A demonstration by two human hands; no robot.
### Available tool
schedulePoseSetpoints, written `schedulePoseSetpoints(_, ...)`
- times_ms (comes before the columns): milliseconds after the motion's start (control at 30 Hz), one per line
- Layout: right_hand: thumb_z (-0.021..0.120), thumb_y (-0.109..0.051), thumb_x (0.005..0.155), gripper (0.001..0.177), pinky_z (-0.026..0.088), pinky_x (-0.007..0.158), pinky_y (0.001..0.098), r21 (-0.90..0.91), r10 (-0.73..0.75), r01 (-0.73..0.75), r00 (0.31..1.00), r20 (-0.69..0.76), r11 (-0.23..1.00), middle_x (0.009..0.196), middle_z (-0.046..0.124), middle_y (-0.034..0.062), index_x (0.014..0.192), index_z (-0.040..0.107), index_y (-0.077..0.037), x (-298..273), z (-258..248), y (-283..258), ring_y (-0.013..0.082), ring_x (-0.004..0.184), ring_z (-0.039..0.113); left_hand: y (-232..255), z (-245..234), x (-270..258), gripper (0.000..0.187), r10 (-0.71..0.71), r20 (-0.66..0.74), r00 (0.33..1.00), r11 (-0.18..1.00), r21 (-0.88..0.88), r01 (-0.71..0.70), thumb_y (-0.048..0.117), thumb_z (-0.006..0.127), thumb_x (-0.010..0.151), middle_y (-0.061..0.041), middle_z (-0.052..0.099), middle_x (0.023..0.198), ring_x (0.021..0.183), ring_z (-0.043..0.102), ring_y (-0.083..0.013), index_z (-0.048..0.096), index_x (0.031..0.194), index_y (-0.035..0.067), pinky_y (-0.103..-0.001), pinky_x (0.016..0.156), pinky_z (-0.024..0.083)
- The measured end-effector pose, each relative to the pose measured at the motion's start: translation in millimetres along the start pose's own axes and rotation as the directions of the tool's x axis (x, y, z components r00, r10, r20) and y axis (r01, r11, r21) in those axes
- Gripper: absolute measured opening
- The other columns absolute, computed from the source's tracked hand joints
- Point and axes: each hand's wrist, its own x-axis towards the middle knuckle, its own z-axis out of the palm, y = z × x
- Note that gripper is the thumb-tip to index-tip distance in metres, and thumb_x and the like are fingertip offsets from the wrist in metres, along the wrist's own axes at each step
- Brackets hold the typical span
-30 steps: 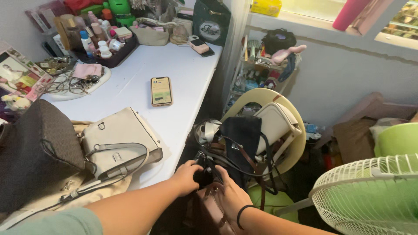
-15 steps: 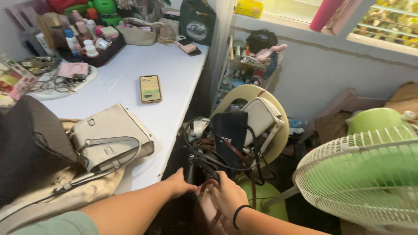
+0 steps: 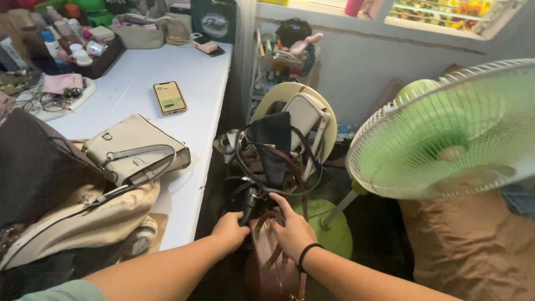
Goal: The person sorts several bags by hand, picking them up from a desk and floor area and hanging them one by one onto a white bag rack.
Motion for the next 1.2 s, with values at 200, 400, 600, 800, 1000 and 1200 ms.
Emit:
schedulePoseSetpoints(200,0.059,-0.041,0.093,0.04,0.052,0.093,0.0357,0.182,-0.014,0.057,0.973,-0.229,0.982,0.112,0.076,0.0045,0.126,0.071,-0.023,-27,3,37,0.0242,0.107,0.07,55,11,-69,0.056,0.296,-0.189,0.936,0.95,-0.045,-0.31,0.018,0.073,0.075,-0.022,0.069,0.122,0.116,0.067,-0.0353,0.066,0.129,0.005,-0.042,0.099,0.051)
schedulePoseSetpoints(400,0.068,-0.057,0.088,0.061,0.055,0.08,0.0361,0.412,0.217,-0.166,0.973,-0.08,0.896,0.097,0.078,0.0134,0.11,0.078,-0.001,-21,-26,84,0.0241,0.086,0.072,115,28,-170,0.055,0.301,0.09,0.949,0.95,-0.117,-0.29,0.015,0.068,0.076,-0.019,0.07,0.121,0.116,0.066,-0.035,0.064,0.131,0.009,-0.041,0.1,0.052)
schedulePoseSetpoints(600,0.076,-0.023,0.081,0.025,0.056,0.07,0.0353,0.434,0.075,-0.014,0.99,-0.123,0.901,0.084,0.076,0.0131,0.092,0.072,0.0,-19,-40,180,0.0227,0.074,0.071,146,74,-207,0.045,0.455,0.323,0.83,0.89,-0.181,-0.418,0.015,0.069,0.078,-0.02,0.074,0.105,0.104,0.072,-0.0338,0.067,0.12,0.001,-0.04,0.09,0.056)
schedulePoseSetpoints(800,0.074,-0.018,0.086,0.022,0.056,0.073,0.0367,0.584,-0.017,0.069,0.995,-0.095,0.809,0.087,0.071,0.0111,0.099,0.069,0.0,-39,-83,260,0.0211,0.077,0.067,188,116,-240,0.073,0.36,0.535,0.764,0.915,-0.041,-0.402,0.03,0.073,0.091,-0.022,0.07,0.098,0.095,0.071,-0.0352,0.04,0.147,-0.003,-0.041,0.086,0.057)
schedulePoseSetpoints(1000,0.075,-0.021,0.086,0.033,0.055,0.082,0.0341,0.474,-0.109,0.145,0.989,-0.102,0.868,0.098,0.074,0.0085,0.114,0.072,-0.003,-89,-150,314,0.0187,0.088,0.066,207,158,-239,0.027,0.738,0.088,0.669,0.675,-0.12,-0.728,0.003,0.064,0.08,-0.014,0.071,0.097,0.096,0.069,-0.0329,0.073,0.105,0.005,-0.041,0.086,0.053)
schedulePoseSetpoints(1200,0.071,-0.026,0.09,0.036,0.051,0.094,0.0286,0.188,0.014,-0.008,0.999,-0.032,0.982,0.107,0.076,0.0025,0.121,0.069,-0.009,-182,-205,342,0.0136,0.1,0.069,242,199,-219,0.065,0.83,-0.116,0.546,0.556,0.247,-0.794,-0.012,0.062,0.058,-0.014,0.054,0.124,0.127,0.047,-0.0367,0.053,0.12,0.007,-0.048,0.103,0.039)
